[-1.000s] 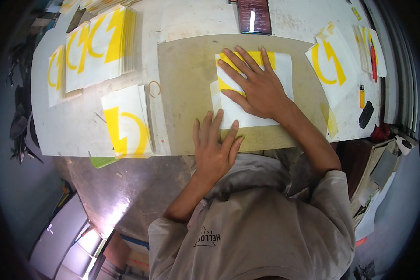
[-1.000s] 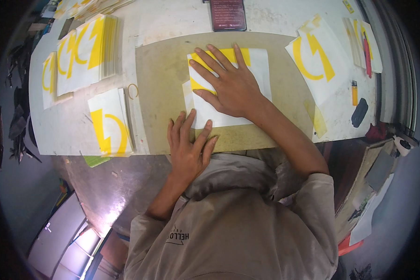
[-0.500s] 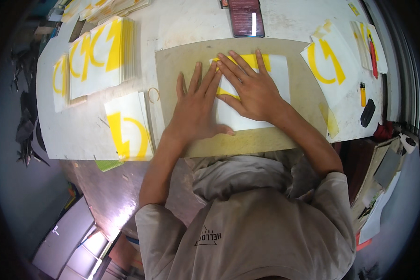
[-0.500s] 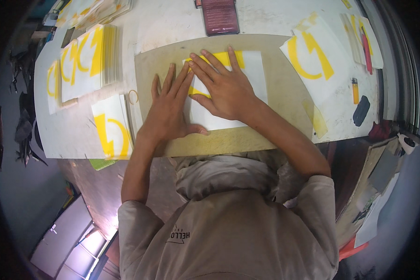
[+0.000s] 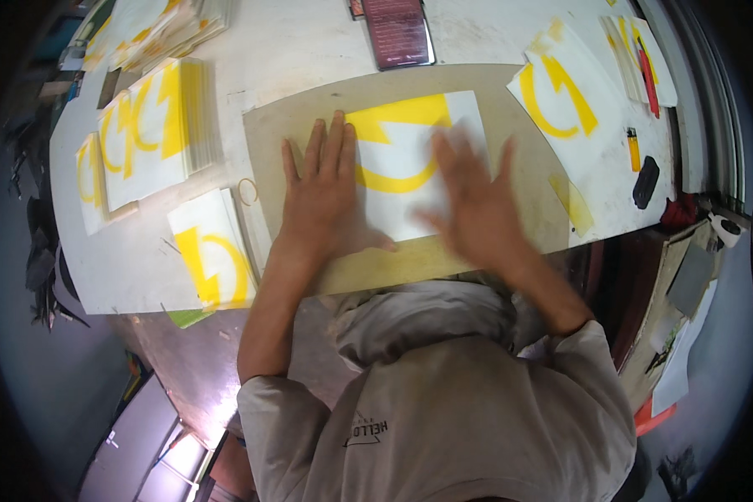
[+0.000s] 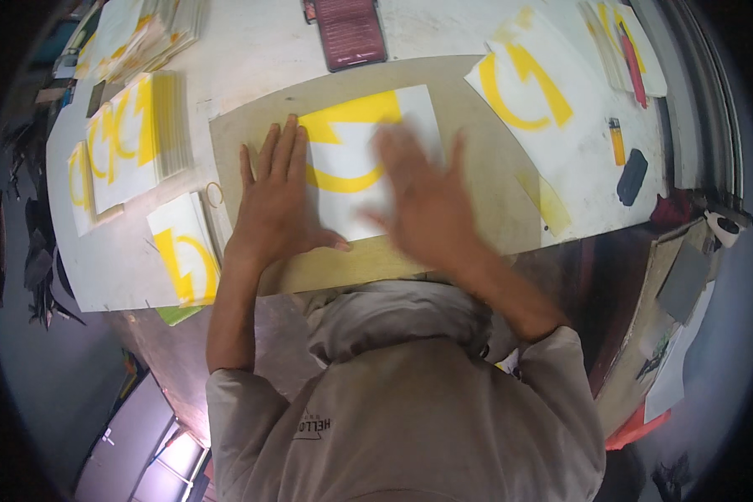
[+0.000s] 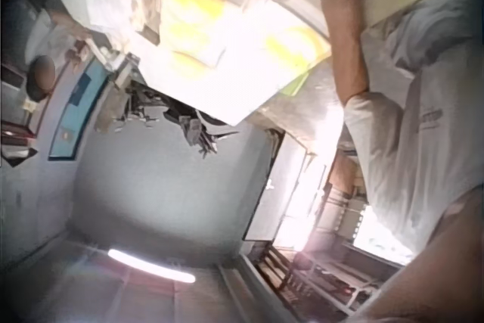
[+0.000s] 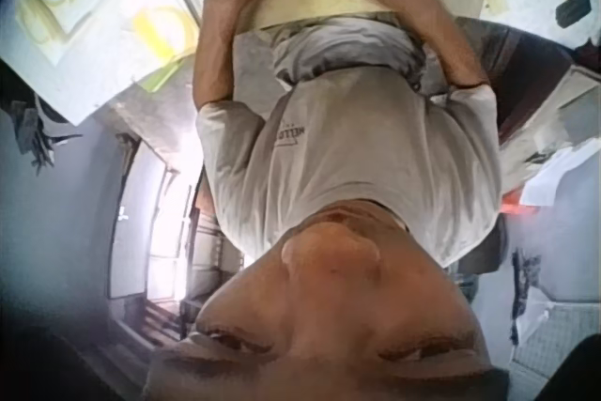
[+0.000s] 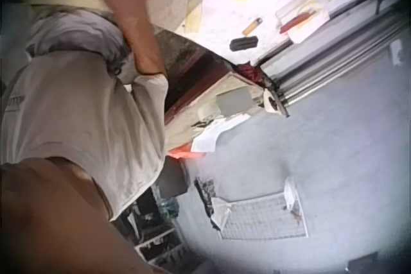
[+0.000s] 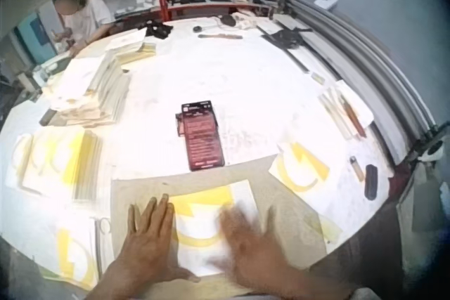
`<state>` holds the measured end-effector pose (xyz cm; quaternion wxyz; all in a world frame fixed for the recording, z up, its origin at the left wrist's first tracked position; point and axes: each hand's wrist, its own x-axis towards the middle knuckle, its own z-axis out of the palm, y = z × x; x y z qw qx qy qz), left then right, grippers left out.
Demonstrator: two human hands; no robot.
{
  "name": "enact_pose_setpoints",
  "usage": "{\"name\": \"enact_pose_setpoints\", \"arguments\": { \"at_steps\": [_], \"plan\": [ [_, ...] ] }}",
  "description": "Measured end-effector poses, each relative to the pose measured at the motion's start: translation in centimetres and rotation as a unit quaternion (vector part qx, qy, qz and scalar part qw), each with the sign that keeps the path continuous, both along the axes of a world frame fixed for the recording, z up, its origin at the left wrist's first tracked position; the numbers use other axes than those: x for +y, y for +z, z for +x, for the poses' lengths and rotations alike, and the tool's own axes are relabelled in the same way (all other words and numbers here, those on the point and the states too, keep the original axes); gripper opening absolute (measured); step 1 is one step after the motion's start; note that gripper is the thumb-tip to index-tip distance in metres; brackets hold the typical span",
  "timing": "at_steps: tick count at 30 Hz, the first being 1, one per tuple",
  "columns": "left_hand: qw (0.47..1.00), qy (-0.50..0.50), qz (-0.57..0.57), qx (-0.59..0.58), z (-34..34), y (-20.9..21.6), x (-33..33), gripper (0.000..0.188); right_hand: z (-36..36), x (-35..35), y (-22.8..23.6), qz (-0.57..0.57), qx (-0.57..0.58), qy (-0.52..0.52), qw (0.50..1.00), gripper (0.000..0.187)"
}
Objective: The person repeatedly places yellow arrow stickers onto white paper sheets on a workbench, smoothing each with both hands, then peels off the backing and sets the finished sheet aside. The process is repeated for multiple sheets in a consistent sequence.
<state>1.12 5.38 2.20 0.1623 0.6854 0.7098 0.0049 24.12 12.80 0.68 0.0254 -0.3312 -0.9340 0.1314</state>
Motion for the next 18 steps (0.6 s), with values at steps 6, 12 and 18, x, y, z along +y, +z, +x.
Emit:
{"name": "enact_pose_setpoints", "arguments": {
  "at_steps": [6,12,18],
  "plan": [
    [0.999,0.001,0.018,-0.030,-0.7,-0.2,-0.6,0.161,7.0,-4.9,-0.3,-0.081,-0.054,0.011,0.995,0.090],
    [0.995,0.002,0.055,-0.077,-0.9,-0.7,-0.9,0.159,6.8,-3.1,2.1,-0.050,0.013,-0.040,0.998,0.080],
    [0.978,0.009,0.165,-0.124,1.9,0.1,-2.7,0.109,2.7,-0.3,1.0,-0.014,0.094,0.061,0.994,0.054]
  ]
}}
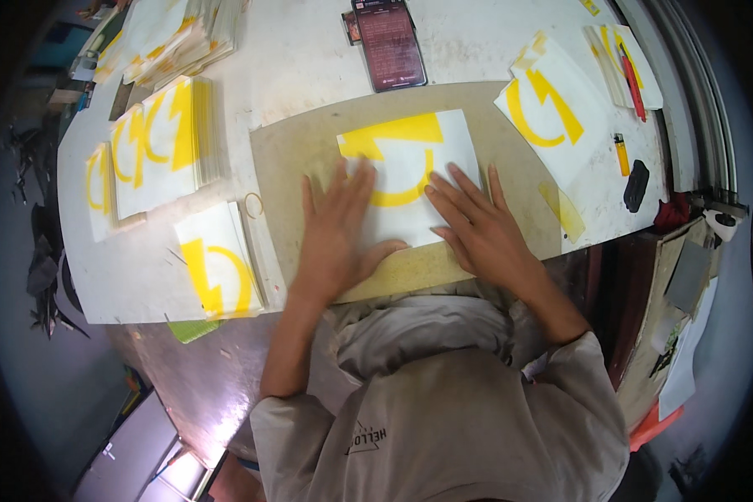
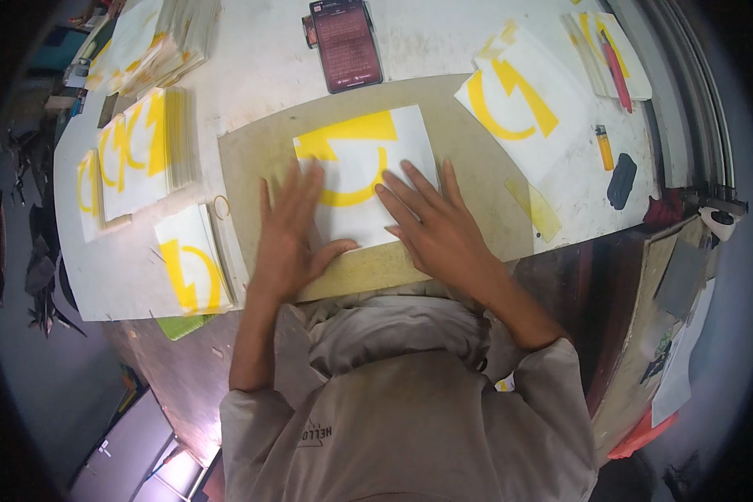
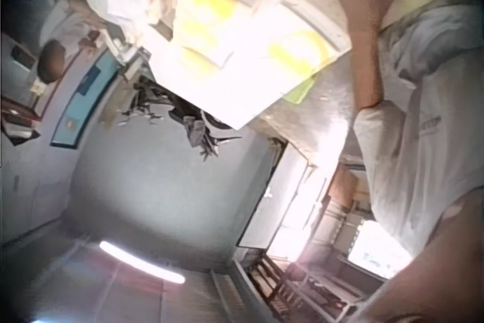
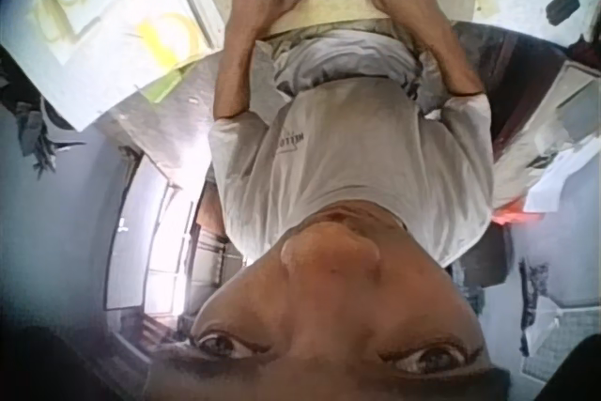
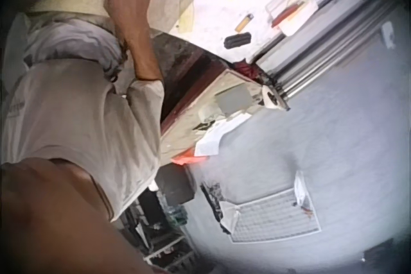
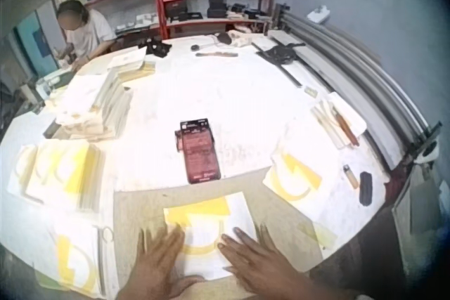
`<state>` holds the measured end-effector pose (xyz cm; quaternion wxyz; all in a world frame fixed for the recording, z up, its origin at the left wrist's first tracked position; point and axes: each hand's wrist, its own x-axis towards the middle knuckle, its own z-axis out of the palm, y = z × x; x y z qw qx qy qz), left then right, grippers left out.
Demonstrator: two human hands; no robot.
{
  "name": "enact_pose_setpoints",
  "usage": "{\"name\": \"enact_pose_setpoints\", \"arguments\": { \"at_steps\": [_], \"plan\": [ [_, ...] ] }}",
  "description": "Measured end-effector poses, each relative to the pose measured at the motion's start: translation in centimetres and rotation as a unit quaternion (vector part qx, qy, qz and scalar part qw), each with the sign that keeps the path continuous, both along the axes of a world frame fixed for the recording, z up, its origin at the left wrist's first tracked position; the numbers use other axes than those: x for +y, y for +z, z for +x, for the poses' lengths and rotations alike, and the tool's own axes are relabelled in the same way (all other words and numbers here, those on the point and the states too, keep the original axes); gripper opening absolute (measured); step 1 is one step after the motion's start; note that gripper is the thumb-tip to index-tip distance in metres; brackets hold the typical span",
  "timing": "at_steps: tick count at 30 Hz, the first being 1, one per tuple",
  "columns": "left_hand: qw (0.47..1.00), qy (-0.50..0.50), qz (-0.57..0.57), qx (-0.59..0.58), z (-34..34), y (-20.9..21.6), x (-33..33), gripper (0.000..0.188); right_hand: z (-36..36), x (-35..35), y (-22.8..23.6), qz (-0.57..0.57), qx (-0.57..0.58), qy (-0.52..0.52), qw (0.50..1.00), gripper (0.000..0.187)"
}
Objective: The person repeatedly places yellow arrow stickers onto white paper sheets on a workbench, smoothing each with both hands, then peels off the backing and sets the finished sheet aside. The process is repeated for multiple sheets in a consistent sequence.
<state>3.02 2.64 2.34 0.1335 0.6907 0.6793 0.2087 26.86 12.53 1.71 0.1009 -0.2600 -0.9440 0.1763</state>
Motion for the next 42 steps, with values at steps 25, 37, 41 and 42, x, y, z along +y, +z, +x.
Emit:
{"name": "enact_pose_setpoints", "arguments": {
  "at_steps": [25,37,41,42],
  "plan": [
    [0.978,0.100,0.131,-0.129,3.1,-4.1,-1.6,0.024,-15.4,20.6,-3.6,0.202,0.127,-0.133,0.962,0.055],
    [0.976,0.116,0.122,-0.140,3.1,-3.6,-1.4,0.025,-11.0,17.9,-1.1,0.060,0.267,-0.158,0.949,0.043],
    [0.977,0.114,0.121,-0.135,3.0,-3.6,-1.6,0.023,-5.3,10.9,2.8,0.059,0.338,-0.122,0.932,0.032],
    [0.977,0.112,0.123,-0.135,3.0,-3.7,-1.6,0.022,-3.7,8.9,2.7,0.057,0.339,-0.079,0.936,0.032]
  ]
}}
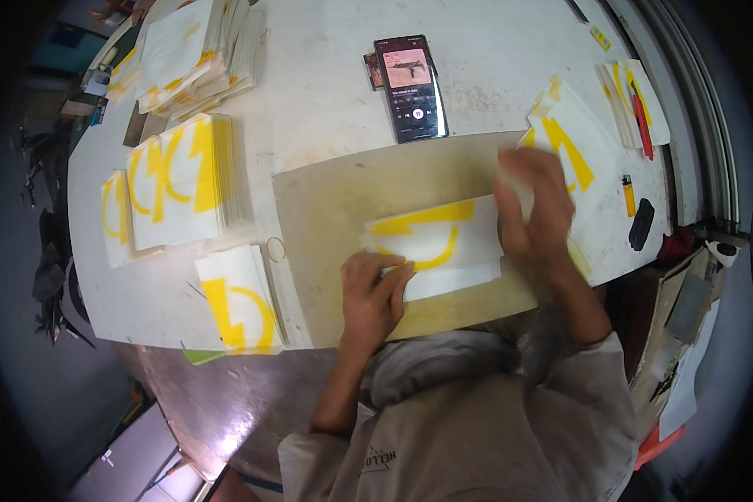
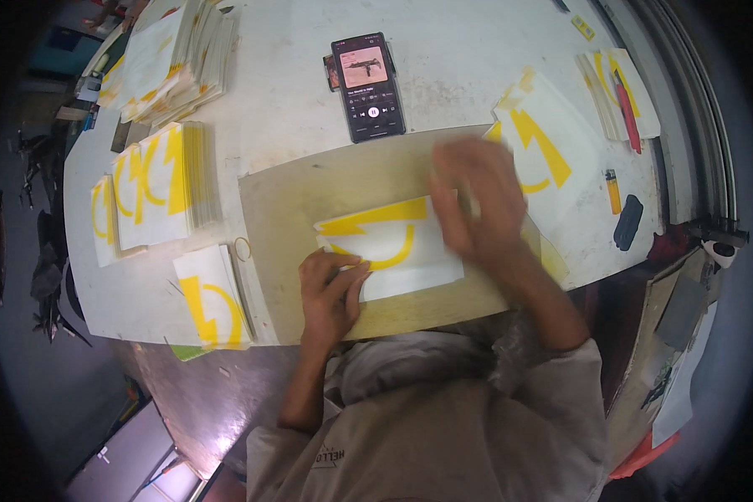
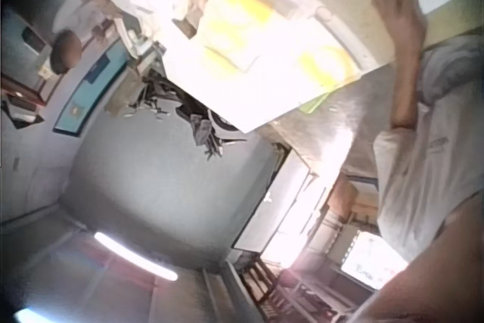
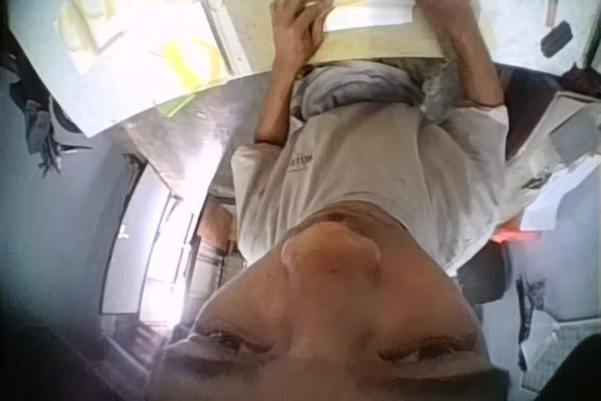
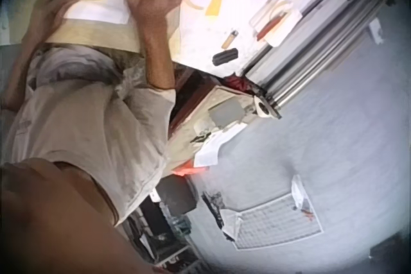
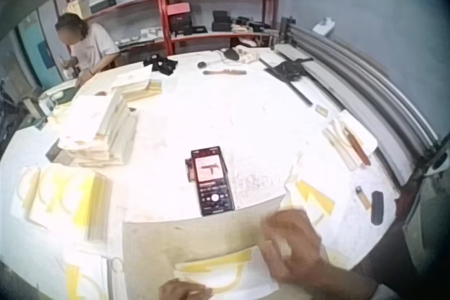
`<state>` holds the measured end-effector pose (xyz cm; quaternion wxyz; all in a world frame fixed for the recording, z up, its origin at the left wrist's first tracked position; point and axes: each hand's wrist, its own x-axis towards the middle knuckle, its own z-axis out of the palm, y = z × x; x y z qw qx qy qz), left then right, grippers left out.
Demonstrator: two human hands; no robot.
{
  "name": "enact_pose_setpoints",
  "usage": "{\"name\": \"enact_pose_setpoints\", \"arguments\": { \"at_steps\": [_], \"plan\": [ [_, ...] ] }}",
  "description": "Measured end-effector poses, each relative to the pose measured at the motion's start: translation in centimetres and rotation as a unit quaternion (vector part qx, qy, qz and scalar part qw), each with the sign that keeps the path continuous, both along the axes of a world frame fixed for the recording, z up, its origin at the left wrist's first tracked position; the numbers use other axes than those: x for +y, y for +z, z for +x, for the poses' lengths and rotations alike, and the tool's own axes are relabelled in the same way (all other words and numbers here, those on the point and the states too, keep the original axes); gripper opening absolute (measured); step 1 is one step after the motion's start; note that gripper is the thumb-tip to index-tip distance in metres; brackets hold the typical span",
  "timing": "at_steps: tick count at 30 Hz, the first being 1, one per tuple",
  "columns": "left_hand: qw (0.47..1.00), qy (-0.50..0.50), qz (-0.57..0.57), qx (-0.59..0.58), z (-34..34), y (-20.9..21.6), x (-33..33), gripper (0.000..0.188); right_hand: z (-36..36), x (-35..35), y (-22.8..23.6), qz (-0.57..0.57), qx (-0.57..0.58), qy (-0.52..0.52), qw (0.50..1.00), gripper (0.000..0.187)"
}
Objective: The person repeatedly places yellow arrow stickers onto white paper sheets on a workbench, smoothing each with both hands, then peels off the backing and sets the finished sheet aside. The process is repeated for multiple sheets in a consistent sequence.
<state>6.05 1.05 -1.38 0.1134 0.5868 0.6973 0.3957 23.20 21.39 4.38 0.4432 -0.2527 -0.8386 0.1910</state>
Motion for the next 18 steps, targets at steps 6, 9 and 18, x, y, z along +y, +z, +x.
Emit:
{"name": "enact_pose_setpoints", "arguments": {
  "at_steps": [6,9,18],
  "plan": [
    [1.000,-0.007,0.001,0.020,0.0,0.0,0.2,0.020,4.1,-6.9,-1.8,-0.046,-0.174,0.134,0.975,0.035],
    [0.999,-0.009,0.006,0.034,0.1,0.1,0.1,0.023,4.6,-7.9,-3.0,-0.042,-0.215,0.107,0.970,0.036],
    [0.990,-0.002,0.006,0.141,0.5,0.4,-0.4,0.036,5.0,-8.7,-5.9,0.010,-0.200,0.069,0.977,0.039]
  ]
}}
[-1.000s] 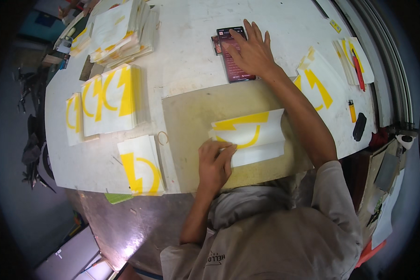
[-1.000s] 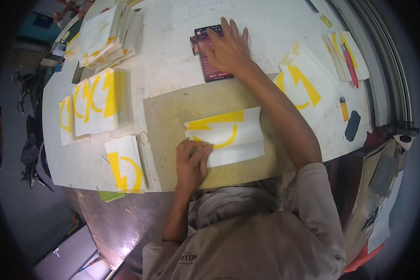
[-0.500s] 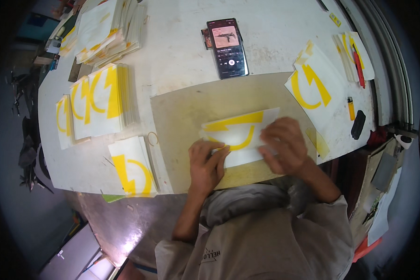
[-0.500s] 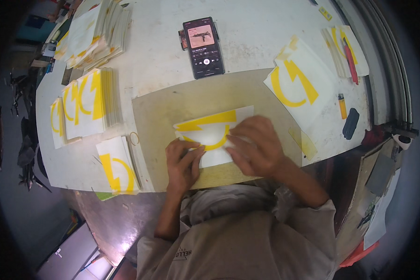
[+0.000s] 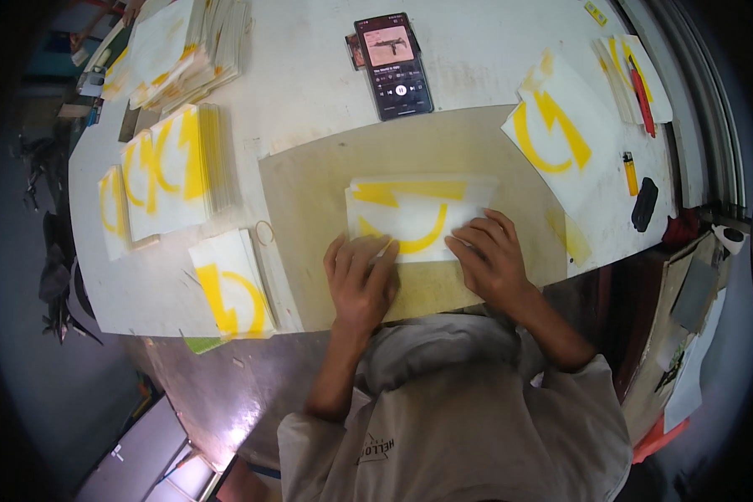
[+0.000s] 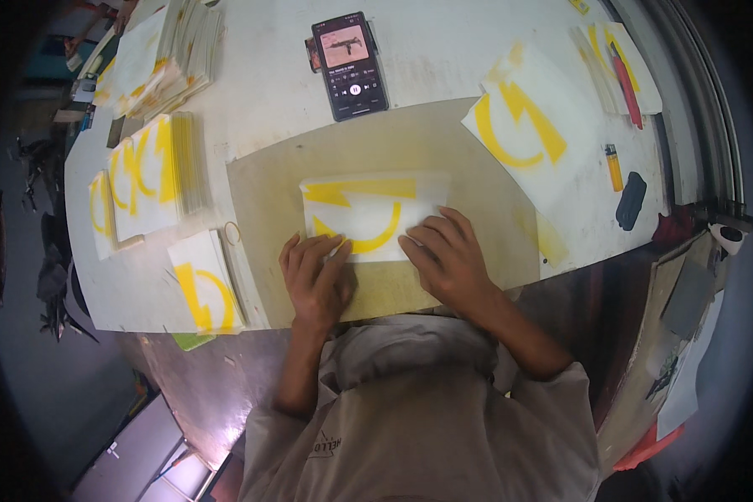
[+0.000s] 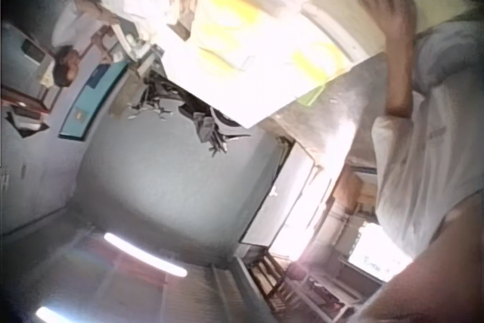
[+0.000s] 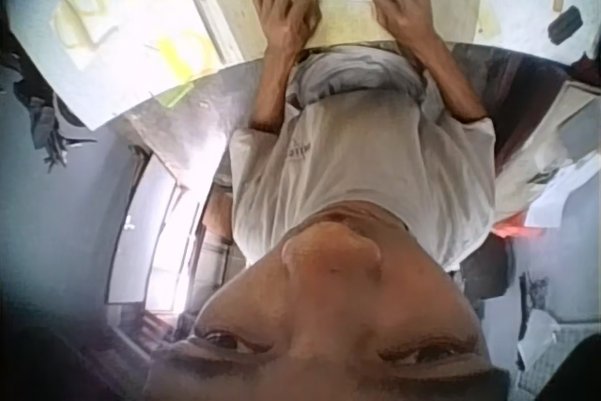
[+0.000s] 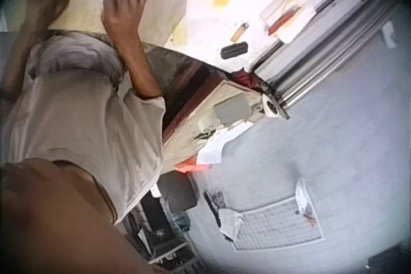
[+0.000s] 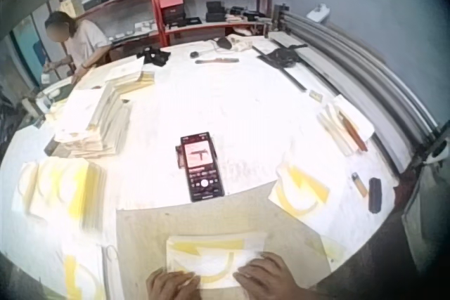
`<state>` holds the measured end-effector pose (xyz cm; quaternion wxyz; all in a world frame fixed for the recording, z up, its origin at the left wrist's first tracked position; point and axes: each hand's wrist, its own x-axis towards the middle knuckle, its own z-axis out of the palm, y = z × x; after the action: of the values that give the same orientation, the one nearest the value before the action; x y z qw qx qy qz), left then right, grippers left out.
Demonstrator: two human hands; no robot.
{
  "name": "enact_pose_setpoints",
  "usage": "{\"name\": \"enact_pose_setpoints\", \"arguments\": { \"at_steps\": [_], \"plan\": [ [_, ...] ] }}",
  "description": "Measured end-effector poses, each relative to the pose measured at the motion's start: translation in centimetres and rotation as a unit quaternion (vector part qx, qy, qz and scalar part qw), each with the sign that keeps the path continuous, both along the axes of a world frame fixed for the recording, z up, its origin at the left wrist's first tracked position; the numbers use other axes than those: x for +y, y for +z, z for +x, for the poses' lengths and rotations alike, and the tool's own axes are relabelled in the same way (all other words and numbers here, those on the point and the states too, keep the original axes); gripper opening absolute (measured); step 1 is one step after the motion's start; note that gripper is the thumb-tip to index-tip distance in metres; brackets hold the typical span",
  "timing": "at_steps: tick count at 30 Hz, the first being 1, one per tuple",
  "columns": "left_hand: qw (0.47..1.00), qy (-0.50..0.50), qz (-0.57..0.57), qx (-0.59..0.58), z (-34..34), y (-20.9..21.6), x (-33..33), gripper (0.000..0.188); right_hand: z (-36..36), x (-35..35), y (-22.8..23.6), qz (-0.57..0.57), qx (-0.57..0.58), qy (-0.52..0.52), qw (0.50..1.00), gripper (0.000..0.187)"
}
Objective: The person repeatedly places yellow arrow stickers onto white paper sheets on a workbench, smoothing each with both hands, then peels off the backing and sets the finished sheet aside. The process is repeated for multiple sheets in a consistent sequence.
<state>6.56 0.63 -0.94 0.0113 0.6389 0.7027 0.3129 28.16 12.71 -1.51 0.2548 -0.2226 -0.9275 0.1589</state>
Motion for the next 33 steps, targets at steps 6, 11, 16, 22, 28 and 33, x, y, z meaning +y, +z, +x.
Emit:
{"name": "enact_pose_setpoints", "arguments": {
  "at_steps": [6,11,16,22,28,33],
  "plan": [
    [0.993,-0.057,-0.093,0.040,1.6,0.0,-1.7,0.047,0.1,-1.9,0.7,-0.055,-0.043,0.009,0.998,0.040],
    [0.994,-0.053,-0.092,-0.001,2.6,0.3,-1.8,0.040,0.5,-2.8,0.9,-0.069,-0.072,0.010,0.995,0.045],
    [0.995,-0.055,-0.077,-0.003,2.6,0.2,-2.1,0.034,0.7,-3.4,0.8,-0.071,-0.076,0.009,0.995,0.045],
    [0.996,-0.049,-0.071,-0.005,2.7,0.1,-2.2,0.032,0.7,-3.5,0.7,-0.067,-0.070,0.006,0.995,0.042],
    [0.996,-0.048,-0.074,-0.012,2.5,0.4,-2.0,0.030,0.7,-3.5,0.6,-0.065,-0.066,0.005,0.996,0.041],
    [0.997,-0.048,-0.059,-0.005,2.5,0.0,-1.9,0.026,0.7,-3.6,0.5,-0.064,-0.075,0.001,0.995,0.040]
  ]
}}
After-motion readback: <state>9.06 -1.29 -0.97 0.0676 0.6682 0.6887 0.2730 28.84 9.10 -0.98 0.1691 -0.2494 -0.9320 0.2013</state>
